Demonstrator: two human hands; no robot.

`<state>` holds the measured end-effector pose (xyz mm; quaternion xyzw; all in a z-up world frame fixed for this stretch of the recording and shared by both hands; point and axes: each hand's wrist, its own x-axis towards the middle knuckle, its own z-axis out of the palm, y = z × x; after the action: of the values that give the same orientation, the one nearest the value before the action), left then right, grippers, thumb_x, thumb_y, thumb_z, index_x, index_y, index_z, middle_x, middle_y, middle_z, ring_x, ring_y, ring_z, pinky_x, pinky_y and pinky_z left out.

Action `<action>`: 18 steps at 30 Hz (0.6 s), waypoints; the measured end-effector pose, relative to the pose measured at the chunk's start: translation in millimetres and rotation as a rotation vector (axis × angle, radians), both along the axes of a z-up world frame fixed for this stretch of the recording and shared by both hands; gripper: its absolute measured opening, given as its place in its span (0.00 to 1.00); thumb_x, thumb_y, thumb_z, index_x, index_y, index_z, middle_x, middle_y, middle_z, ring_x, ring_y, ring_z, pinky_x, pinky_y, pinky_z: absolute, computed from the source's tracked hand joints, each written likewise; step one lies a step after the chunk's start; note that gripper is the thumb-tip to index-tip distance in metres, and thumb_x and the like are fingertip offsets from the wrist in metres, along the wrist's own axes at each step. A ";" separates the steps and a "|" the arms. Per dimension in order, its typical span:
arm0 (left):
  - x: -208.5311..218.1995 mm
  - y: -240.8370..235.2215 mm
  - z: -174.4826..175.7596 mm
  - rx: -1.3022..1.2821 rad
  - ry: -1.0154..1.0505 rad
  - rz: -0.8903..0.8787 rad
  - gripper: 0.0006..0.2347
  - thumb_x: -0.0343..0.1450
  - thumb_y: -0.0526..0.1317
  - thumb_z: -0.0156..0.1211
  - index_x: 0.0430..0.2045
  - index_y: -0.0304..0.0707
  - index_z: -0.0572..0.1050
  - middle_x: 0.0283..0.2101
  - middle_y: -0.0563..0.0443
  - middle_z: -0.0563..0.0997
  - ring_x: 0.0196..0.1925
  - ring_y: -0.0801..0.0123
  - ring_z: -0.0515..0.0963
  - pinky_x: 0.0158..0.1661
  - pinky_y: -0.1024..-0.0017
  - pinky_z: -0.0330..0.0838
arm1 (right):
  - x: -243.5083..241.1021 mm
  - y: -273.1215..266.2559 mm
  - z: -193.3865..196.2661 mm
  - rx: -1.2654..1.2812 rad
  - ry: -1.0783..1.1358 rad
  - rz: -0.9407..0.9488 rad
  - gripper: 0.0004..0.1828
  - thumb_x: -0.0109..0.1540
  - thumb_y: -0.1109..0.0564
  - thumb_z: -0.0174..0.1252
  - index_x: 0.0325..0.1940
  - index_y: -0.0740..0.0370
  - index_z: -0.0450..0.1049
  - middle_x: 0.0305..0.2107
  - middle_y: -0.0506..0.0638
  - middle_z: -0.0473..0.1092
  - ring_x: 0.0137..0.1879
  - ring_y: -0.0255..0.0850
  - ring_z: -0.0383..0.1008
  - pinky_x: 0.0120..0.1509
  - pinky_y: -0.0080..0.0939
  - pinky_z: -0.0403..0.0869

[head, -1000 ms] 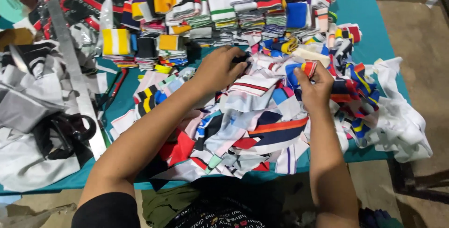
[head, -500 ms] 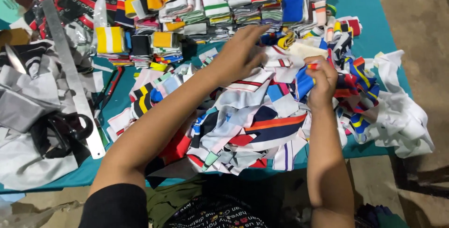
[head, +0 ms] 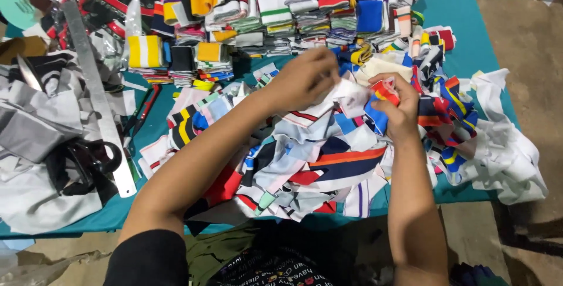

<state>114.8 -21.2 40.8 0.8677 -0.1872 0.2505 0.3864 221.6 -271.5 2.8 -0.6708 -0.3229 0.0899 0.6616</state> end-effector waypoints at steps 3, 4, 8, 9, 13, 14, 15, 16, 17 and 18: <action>-20.0 23.5 3.2 -0.132 -0.073 0.034 0.03 0.77 0.35 0.52 0.40 0.39 0.72 0.41 0.38 0.76 0.48 0.37 0.75 0.49 0.48 0.69 | -14.4 10.5 26.2 -0.113 -0.140 0.061 0.24 0.50 0.60 0.66 0.51 0.65 0.78 0.34 0.55 0.75 0.43 0.34 0.71 0.51 0.33 0.69; -32.4 30.2 6.5 -0.132 -0.072 0.043 0.03 0.77 0.35 0.52 0.40 0.39 0.72 0.41 0.38 0.76 0.48 0.37 0.75 0.49 0.48 0.69 | -15.1 10.1 26.2 -0.113 -0.138 0.070 0.24 0.50 0.60 0.66 0.51 0.65 0.78 0.34 0.55 0.75 0.43 0.34 0.71 0.51 0.33 0.69; -68.6 63.1 -8.6 -0.532 0.124 0.136 0.11 0.81 0.44 0.44 0.33 0.44 0.74 0.27 0.56 0.73 0.31 0.71 0.73 0.39 0.69 0.70 | -16.8 9.6 21.2 -0.191 -0.171 0.065 0.20 0.54 0.63 0.68 0.51 0.64 0.79 0.34 0.55 0.76 0.44 0.36 0.73 0.54 0.34 0.71; -74.2 72.3 -19.7 -0.636 0.134 0.216 0.13 0.82 0.46 0.45 0.32 0.45 0.75 0.25 0.58 0.72 0.27 0.75 0.71 0.35 0.74 0.68 | -16.9 8.9 19.3 -0.214 -0.172 0.043 0.19 0.56 0.63 0.68 0.51 0.63 0.79 0.34 0.54 0.75 0.43 0.35 0.72 0.54 0.34 0.71; -141.0 46.1 26.1 -0.900 0.133 0.188 0.04 0.79 0.38 0.50 0.43 0.41 0.70 0.22 0.62 0.65 0.18 0.80 0.67 0.20 0.82 0.60 | -6.2 16.6 14.6 -0.267 -0.174 0.014 0.16 0.59 0.63 0.67 0.52 0.61 0.79 0.36 0.55 0.75 0.43 0.37 0.72 0.56 0.37 0.71; -154.9 43.4 26.1 -0.938 0.184 0.192 0.07 0.78 0.37 0.52 0.49 0.41 0.69 0.22 0.60 0.68 0.18 0.80 0.68 0.20 0.81 0.61 | -6.9 19.8 19.7 -0.316 -0.168 0.000 0.16 0.60 0.63 0.66 0.53 0.60 0.80 0.36 0.56 0.75 0.43 0.38 0.72 0.56 0.37 0.71; -167.7 38.9 25.4 -0.979 0.237 0.191 0.11 0.77 0.36 0.53 0.54 0.41 0.67 0.22 0.57 0.71 0.17 0.79 0.69 0.19 0.81 0.61 | -7.4 20.4 25.3 -0.369 -0.164 -0.017 0.16 0.61 0.63 0.65 0.53 0.58 0.80 0.37 0.56 0.74 0.43 0.40 0.72 0.57 0.38 0.71; -181.9 32.0 31.5 -0.983 0.233 0.196 0.11 0.77 0.36 0.53 0.54 0.41 0.67 0.22 0.57 0.71 0.17 0.79 0.69 0.19 0.81 0.61 | -7.9 25.2 33.9 -0.372 -0.167 -0.010 0.16 0.61 0.63 0.65 0.53 0.58 0.80 0.37 0.56 0.74 0.43 0.40 0.72 0.57 0.38 0.71; -193.9 26.4 38.5 -0.971 0.225 0.280 0.09 0.77 0.35 0.52 0.51 0.39 0.71 0.27 0.51 0.75 0.26 0.73 0.75 0.29 0.76 0.68 | -7.2 30.4 43.2 -0.525 -0.224 -0.015 0.17 0.61 0.60 0.66 0.55 0.54 0.80 0.38 0.57 0.75 0.46 0.46 0.74 0.57 0.43 0.71; -205.8 20.7 45.3 -0.959 0.218 0.364 0.09 0.76 0.35 0.52 0.48 0.37 0.74 0.33 0.45 0.79 0.34 0.67 0.80 0.39 0.72 0.75 | -6.5 35.6 52.6 -0.678 -0.282 -0.021 0.18 0.61 0.58 0.66 0.56 0.50 0.80 0.40 0.58 0.76 0.49 0.53 0.77 0.57 0.48 0.71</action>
<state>-91.0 -0.5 86.1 0.6327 0.1437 0.2794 0.7078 215.1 -235.9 55.4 -0.8611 -0.3559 0.0919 0.3514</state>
